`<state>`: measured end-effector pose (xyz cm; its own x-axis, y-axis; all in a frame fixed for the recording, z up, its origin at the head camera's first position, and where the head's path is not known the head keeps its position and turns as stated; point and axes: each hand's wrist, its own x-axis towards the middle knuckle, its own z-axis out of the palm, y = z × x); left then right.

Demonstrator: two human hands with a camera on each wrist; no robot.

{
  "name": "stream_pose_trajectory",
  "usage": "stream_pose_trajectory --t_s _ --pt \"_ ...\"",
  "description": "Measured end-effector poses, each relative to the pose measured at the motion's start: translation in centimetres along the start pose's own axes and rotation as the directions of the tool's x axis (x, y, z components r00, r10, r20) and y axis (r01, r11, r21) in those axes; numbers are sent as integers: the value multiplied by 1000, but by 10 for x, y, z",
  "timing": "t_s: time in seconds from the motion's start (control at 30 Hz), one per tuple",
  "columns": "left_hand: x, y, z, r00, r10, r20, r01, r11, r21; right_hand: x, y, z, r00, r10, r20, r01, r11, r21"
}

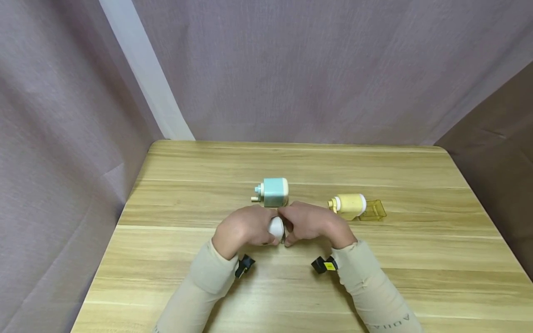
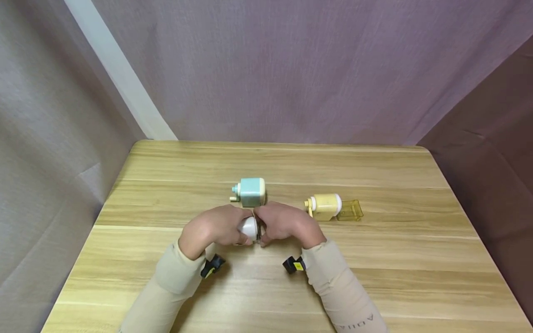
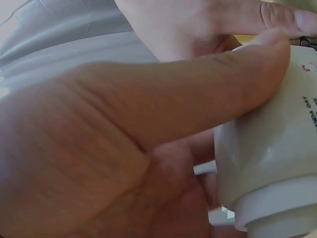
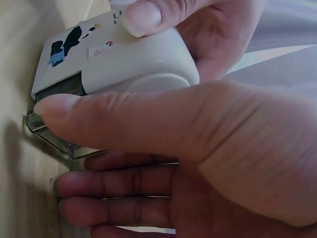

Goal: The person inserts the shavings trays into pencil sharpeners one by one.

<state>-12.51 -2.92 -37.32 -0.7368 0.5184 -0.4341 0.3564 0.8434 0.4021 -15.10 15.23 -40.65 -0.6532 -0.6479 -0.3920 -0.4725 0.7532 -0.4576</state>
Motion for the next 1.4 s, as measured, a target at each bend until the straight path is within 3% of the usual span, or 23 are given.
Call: stream_pose_trajectory --t_s 0.2,0.63,1.07,1.4 --pt "-3 -1 -1 997 -75 -17 75 997 -2 3 0 1 999 -29 -19 29 1000 0" --pt "-1 -4 -4 1000 -25 2 25 1000 19 7 -2 6 996 -65 -56 67 997 37" --pt "0 -7 -2 997 -72 10 72 997 -12 8 -5 8 996 -81 -32 83 995 64" --pt "3 -6 -1 999 -43 20 44 998 -48 6 -2 8 994 -106 -37 109 990 90"
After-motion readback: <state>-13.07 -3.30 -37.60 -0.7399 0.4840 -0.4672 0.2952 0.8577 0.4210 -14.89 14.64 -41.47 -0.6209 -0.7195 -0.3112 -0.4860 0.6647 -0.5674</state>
